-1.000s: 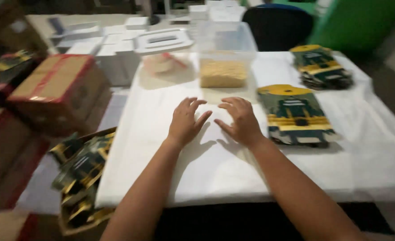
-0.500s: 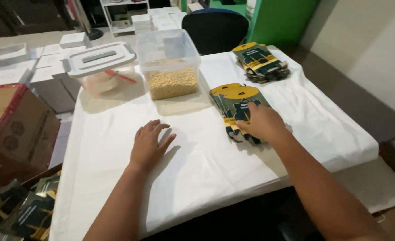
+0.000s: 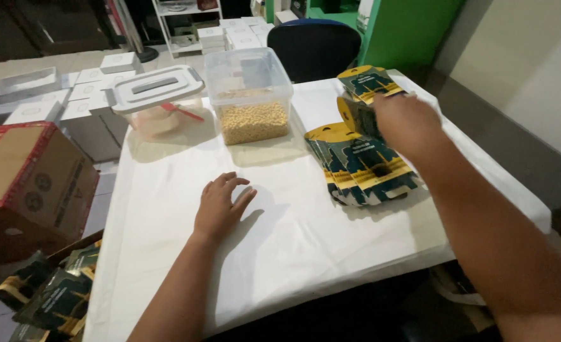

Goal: Assembling flat-packed cardboard packaging boxes by folding and interlocking tabs.

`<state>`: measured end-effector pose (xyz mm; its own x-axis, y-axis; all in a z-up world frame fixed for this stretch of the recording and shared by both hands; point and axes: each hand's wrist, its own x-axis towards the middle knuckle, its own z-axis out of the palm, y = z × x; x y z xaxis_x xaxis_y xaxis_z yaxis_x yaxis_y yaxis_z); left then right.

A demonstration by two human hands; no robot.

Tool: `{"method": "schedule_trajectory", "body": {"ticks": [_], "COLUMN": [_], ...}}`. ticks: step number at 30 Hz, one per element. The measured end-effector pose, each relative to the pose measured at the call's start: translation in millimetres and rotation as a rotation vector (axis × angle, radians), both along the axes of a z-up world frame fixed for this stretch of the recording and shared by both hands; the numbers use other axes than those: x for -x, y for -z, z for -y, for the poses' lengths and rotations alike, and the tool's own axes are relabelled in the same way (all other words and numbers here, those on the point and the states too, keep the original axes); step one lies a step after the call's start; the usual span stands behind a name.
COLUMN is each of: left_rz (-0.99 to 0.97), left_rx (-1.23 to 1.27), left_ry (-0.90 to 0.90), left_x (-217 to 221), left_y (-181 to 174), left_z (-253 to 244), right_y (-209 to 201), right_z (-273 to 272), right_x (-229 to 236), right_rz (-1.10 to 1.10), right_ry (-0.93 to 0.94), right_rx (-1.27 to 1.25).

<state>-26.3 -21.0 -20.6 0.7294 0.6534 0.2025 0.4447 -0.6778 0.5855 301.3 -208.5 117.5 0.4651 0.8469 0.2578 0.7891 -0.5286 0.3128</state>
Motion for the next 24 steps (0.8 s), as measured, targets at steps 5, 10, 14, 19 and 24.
{"method": "schedule_trajectory", "body": {"ticks": [5,10,14,19,24], "left_rz": [0.244,0.791,0.957,1.011,1.069], "left_rx": [0.131,0.897,1.022,0.860,0.466], "left_ry": [0.044,0.326,0.357,0.118,0.032], "left_x": [4,12,10,10,6], "left_y": [1,43,48,21,20], "left_z": [-7,-39,-41,-27,-25], "right_y": [-39,22,63,90,191], "right_z": [-3,-54,-81,-92,-130], "right_x": [64,93,123,124,92], "right_rz": [0.064,-0.387,-0.296,-0.464,-1.725], "right_ry": [-0.158,-1.071,-1.154,-0.915,-0.717], "right_rx": [-0.204,-0.591,-0.698,-0.940,-0.880]}}
